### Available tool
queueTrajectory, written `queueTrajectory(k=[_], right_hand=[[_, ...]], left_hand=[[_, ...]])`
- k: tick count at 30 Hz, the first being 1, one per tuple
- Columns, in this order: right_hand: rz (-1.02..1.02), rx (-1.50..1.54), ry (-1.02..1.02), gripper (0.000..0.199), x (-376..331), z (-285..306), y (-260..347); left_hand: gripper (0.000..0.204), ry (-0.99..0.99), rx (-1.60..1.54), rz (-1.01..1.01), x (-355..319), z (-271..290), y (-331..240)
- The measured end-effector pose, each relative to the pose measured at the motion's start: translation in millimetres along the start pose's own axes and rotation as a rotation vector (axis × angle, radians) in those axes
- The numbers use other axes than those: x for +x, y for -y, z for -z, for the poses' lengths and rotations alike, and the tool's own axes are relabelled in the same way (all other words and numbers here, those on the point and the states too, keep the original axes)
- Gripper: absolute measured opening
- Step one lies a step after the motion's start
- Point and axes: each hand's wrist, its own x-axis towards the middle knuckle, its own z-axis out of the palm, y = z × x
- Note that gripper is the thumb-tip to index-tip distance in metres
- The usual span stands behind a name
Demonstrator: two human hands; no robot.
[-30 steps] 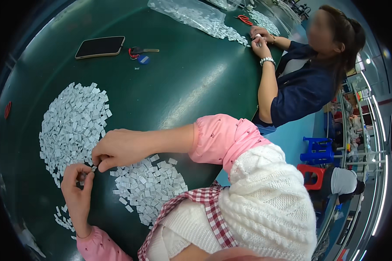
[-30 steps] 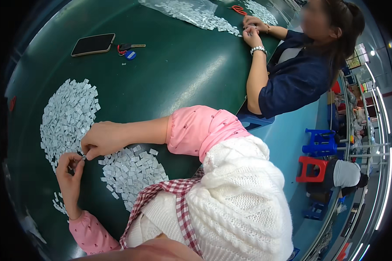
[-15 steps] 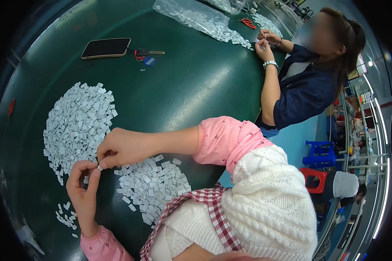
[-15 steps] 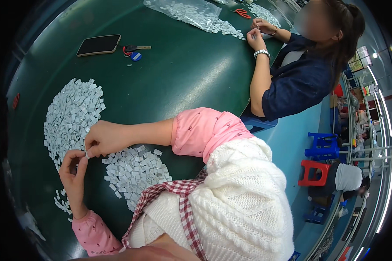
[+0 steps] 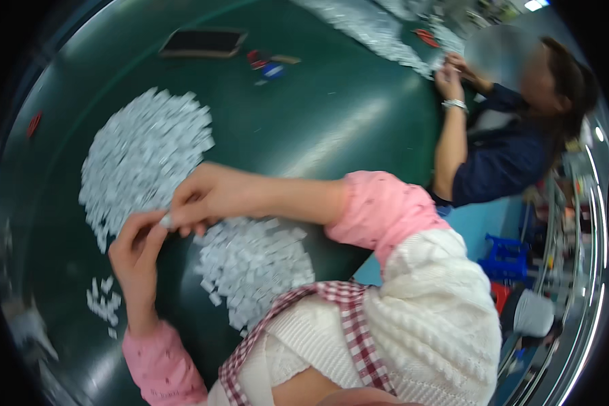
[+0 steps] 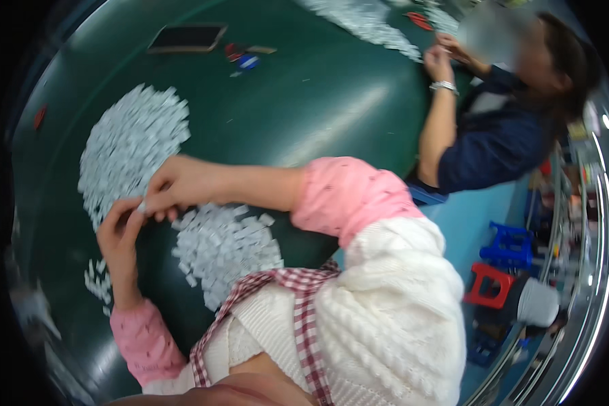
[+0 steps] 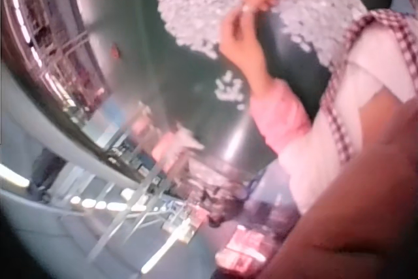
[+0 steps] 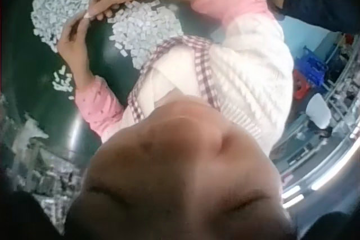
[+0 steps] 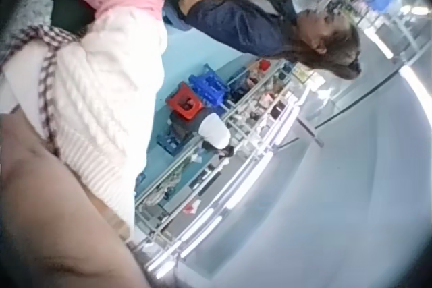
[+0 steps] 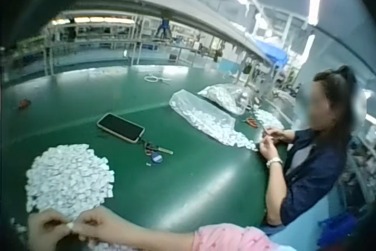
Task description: The person picks up small components from a pile, fits the pieces together by hand, and places the assembled parts into another pile on the table.
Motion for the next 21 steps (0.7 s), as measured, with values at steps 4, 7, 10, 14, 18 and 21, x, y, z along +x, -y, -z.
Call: queueTrajectory(k=[4, 7, 10, 14, 18, 21], right_hand=[[-0.045, -0.036, -0.054, 0.012, 6, -15, 1], [0.0, -0.013, -0.042, 0.012, 3, -11, -4], [-0.019, 0.009, -0.019, 0.013, 4, -16, -4], [-0.041, 0.019, -0.055, 0.014, 3, -16, 0], [-0.055, 0.049, -0.054, 0.015, 3, -15, 1], [-0.055, 0.048, -0.05, 0.015, 3, -14, 0]], left_hand=[[0.018, -0.027, -0.063, 0.007, -5, 8, 6], [0.019, 0.02, -0.17, -0.035, -4, 7, 3], [0.019, 0.001, -0.235, -0.018, -8, 8, 9], [0.019, 0.041, -0.324, -0.025, -5, 7, 13], [0.02, 0.062, -0.322, -0.006, -4, 6, 14], [0.02, 0.07, -0.326, -0.003, -4, 7, 15]])
